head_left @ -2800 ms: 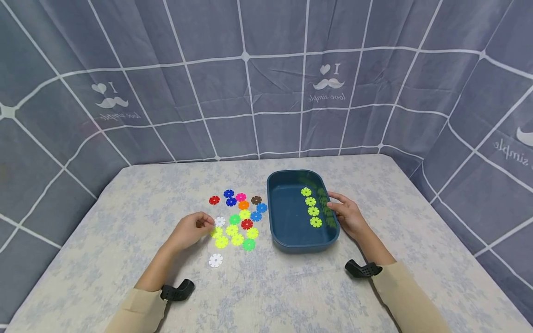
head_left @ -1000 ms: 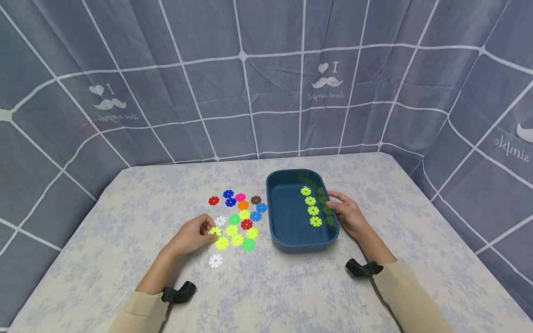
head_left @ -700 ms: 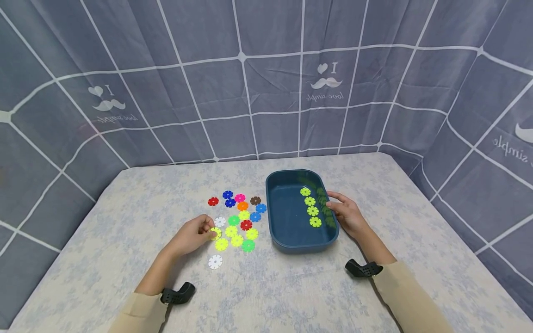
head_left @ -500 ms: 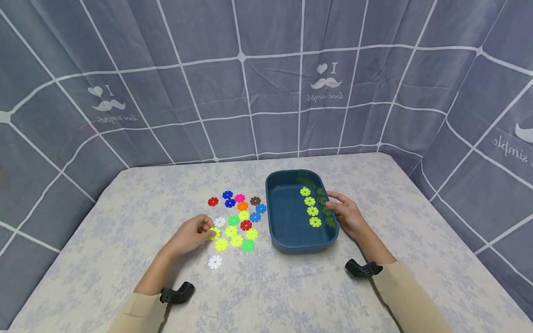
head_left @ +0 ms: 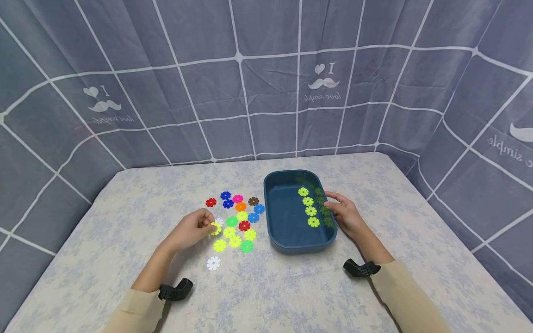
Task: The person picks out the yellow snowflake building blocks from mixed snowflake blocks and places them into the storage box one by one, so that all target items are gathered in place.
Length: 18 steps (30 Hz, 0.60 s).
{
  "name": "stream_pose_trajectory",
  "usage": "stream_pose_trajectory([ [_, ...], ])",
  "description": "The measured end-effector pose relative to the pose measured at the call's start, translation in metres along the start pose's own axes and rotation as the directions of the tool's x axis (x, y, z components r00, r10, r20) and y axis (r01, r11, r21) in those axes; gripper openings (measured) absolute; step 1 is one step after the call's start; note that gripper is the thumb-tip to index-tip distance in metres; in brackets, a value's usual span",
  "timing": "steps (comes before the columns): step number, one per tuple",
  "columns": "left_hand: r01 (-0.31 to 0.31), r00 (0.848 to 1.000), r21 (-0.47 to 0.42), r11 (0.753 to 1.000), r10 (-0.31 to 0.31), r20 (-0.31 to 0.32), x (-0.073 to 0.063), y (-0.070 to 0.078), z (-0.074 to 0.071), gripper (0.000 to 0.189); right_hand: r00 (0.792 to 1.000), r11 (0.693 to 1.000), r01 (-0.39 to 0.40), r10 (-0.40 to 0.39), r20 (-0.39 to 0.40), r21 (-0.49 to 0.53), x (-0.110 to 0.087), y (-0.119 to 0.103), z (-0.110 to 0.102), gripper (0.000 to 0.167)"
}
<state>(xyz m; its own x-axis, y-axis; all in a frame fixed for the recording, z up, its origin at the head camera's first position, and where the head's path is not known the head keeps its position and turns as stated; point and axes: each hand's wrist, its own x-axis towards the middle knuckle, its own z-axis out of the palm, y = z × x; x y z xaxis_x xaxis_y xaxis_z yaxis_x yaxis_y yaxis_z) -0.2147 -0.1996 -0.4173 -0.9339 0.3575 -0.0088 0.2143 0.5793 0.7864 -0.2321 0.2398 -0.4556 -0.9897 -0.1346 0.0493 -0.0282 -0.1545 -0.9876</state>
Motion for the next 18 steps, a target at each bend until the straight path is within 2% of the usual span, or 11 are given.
stream_pose_trajectory([
  [3, -0.027, 1.000, 0.008, 1.000, 0.027, 0.009, 0.004, 0.007, -0.001, 0.018, 1.000, 1.000, 0.020, -0.020, 0.019, 0.004, -0.001, 0.000, 0.000, 0.040],
  [10, -0.067, 0.997, 0.032, 0.997, 0.066, 0.032, 0.015, 0.026, 0.001, 0.016, 0.998, 0.999, -0.051, 0.051, -0.045, 0.001, 0.001, -0.002, 0.003, 0.050],
  [18, -0.101, 0.994, -0.003, 0.995, 0.101, 0.045, 0.028, 0.051, 0.009, 0.015, 0.996, 0.997, -0.075, 0.075, -0.053, -0.003, 0.001, -0.003, 0.003, 0.051],
])
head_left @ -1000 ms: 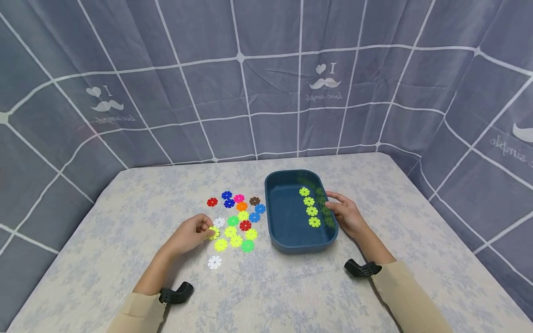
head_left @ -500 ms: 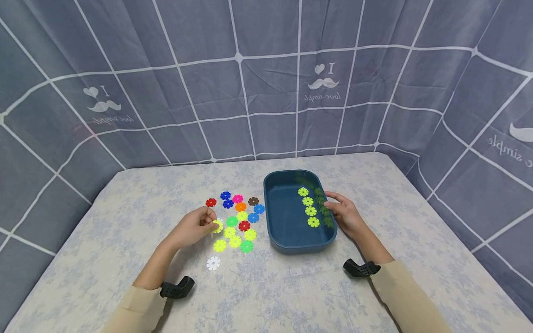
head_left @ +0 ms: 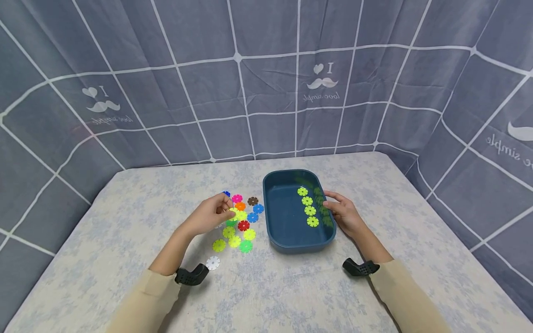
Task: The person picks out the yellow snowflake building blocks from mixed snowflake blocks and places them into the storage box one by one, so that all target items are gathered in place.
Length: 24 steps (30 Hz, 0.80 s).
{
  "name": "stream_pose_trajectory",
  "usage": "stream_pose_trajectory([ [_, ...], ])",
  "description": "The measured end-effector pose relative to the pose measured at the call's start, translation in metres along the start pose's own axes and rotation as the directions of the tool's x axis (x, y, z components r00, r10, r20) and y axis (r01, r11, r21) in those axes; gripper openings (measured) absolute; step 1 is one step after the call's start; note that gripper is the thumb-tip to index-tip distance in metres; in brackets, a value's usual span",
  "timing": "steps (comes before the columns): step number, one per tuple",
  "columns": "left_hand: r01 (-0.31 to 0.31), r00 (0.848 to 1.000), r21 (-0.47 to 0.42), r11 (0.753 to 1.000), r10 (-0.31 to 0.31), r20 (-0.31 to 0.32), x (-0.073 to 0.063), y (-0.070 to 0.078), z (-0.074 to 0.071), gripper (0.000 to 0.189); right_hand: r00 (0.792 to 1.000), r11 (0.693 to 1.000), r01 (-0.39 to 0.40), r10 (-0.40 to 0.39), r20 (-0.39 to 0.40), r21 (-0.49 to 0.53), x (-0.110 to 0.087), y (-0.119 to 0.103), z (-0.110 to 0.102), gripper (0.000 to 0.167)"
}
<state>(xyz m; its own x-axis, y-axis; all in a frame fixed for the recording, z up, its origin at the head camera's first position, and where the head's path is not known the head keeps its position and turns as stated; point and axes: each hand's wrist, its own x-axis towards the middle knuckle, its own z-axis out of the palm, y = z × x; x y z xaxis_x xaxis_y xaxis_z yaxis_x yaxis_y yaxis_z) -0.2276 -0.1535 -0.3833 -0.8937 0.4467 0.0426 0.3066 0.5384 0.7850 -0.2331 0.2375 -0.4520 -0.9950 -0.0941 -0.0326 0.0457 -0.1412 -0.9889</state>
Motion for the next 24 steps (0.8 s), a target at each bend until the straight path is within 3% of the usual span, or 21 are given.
stream_pose_trajectory([
  [12, -0.066, 0.998, -0.024, 0.998, 0.067, 0.014, 0.019, 0.029, 0.012, 0.016, 1.000, 1.000, 0.004, -0.004, -0.001, -0.012, 0.002, 0.001, -0.001, 0.052],
  [24, -0.100, 0.993, -0.063, 0.993, 0.103, 0.054, 0.035, 0.047, 0.028, 0.013, 1.000, 1.000, 0.000, 0.000, 0.012, 0.002, 0.001, 0.000, -0.001, 0.054],
])
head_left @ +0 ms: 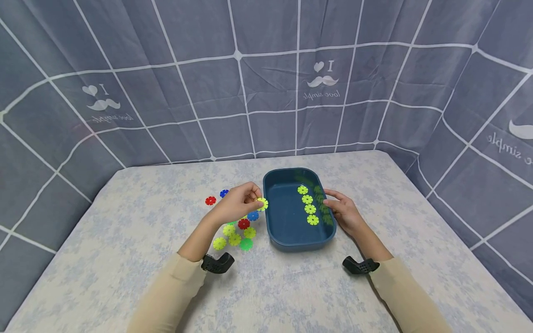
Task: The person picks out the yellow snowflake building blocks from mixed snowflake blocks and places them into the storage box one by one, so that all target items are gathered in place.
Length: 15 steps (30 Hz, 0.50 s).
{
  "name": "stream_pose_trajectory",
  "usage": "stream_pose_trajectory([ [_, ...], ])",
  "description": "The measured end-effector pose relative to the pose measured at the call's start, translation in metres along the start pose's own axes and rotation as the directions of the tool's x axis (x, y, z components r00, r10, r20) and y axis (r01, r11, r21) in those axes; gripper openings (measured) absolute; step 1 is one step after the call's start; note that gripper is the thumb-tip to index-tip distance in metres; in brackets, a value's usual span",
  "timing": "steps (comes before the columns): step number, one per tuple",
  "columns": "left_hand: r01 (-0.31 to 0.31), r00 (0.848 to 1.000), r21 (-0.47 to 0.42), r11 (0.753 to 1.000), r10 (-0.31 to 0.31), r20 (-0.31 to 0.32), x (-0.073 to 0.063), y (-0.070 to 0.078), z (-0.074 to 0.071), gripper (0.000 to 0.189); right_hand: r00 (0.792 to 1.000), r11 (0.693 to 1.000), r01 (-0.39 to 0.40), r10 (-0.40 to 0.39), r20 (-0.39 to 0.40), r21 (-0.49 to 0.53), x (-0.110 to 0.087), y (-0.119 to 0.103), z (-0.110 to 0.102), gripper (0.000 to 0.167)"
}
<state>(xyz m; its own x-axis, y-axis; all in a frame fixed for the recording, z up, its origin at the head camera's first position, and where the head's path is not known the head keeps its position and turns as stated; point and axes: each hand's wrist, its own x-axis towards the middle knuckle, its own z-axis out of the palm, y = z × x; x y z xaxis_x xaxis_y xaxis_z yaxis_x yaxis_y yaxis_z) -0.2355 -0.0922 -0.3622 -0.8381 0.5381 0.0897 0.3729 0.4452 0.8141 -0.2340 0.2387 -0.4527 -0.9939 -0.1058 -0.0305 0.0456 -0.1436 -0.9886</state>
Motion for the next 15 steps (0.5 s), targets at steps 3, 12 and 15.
stream_pose_trajectory([
  [3, -0.006, 1.000, -0.008, 1.000, 0.006, 0.005, 0.004, 0.002, 0.003, 0.013, 1.000, 1.000, 0.002, -0.002, -0.005, -0.002, 0.000, 0.000, 0.001, 0.053],
  [12, -0.053, 0.998, -0.027, 0.998, 0.054, 0.037, 0.015, 0.006, 0.017, 0.014, 1.000, 1.000, 0.001, -0.002, -0.017, -0.014, 0.000, 0.000, 0.000, 0.052],
  [15, -0.059, 0.997, -0.033, 0.998, 0.061, 0.051, 0.018, 0.008, 0.021, 0.014, 1.000, 1.000, 0.002, -0.002, -0.014, -0.004, 0.000, 0.000, 0.000, 0.052],
])
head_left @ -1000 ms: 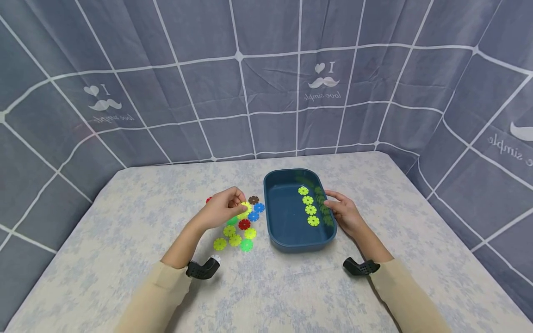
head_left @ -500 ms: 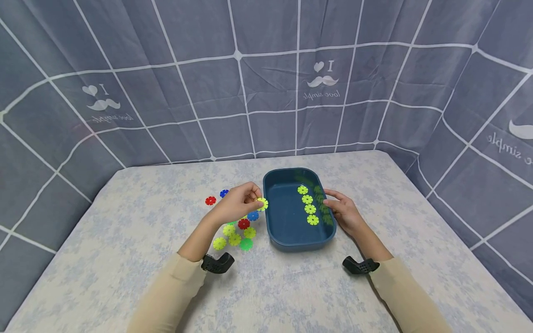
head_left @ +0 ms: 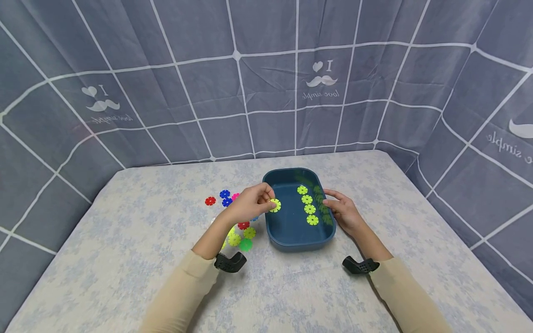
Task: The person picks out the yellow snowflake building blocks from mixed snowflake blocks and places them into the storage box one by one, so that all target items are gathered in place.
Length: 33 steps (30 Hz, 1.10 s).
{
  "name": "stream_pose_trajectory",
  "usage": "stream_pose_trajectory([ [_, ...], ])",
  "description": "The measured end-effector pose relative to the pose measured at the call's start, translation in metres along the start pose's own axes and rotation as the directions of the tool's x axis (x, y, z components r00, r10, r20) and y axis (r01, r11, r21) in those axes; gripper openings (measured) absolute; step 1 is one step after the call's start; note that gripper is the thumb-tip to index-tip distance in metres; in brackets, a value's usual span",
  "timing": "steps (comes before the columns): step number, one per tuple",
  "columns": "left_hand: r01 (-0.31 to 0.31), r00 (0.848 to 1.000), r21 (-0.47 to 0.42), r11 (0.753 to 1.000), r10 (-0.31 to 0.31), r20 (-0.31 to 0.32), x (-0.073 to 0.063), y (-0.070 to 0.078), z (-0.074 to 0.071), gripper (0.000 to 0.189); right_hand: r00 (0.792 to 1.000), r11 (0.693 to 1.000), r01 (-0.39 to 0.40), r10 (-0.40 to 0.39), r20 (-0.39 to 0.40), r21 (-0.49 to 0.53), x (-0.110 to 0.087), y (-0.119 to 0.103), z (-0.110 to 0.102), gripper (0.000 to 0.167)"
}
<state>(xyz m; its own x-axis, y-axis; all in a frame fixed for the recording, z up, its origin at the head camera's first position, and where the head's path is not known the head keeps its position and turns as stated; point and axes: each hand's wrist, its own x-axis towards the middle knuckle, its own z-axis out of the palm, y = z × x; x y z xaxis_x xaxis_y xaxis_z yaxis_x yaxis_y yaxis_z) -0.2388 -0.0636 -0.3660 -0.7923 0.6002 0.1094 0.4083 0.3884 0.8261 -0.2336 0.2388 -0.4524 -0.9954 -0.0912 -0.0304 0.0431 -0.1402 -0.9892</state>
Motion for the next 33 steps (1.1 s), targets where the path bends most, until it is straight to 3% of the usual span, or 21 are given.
stream_pose_trajectory([
  [18, -0.009, 0.999, 0.022, 1.000, 0.008, 0.047, 0.017, 0.008, 0.024, 0.013, 0.998, 0.999, 0.038, -0.040, 0.056, 0.024, 0.001, 0.004, -0.003, 0.054],
  [33, -0.080, 0.991, 0.059, 0.995, 0.073, 0.109, 0.031, 0.014, 0.044, 0.015, 0.998, 0.999, 0.032, -0.033, 0.059, 0.020, 0.000, 0.001, -0.002, 0.054],
])
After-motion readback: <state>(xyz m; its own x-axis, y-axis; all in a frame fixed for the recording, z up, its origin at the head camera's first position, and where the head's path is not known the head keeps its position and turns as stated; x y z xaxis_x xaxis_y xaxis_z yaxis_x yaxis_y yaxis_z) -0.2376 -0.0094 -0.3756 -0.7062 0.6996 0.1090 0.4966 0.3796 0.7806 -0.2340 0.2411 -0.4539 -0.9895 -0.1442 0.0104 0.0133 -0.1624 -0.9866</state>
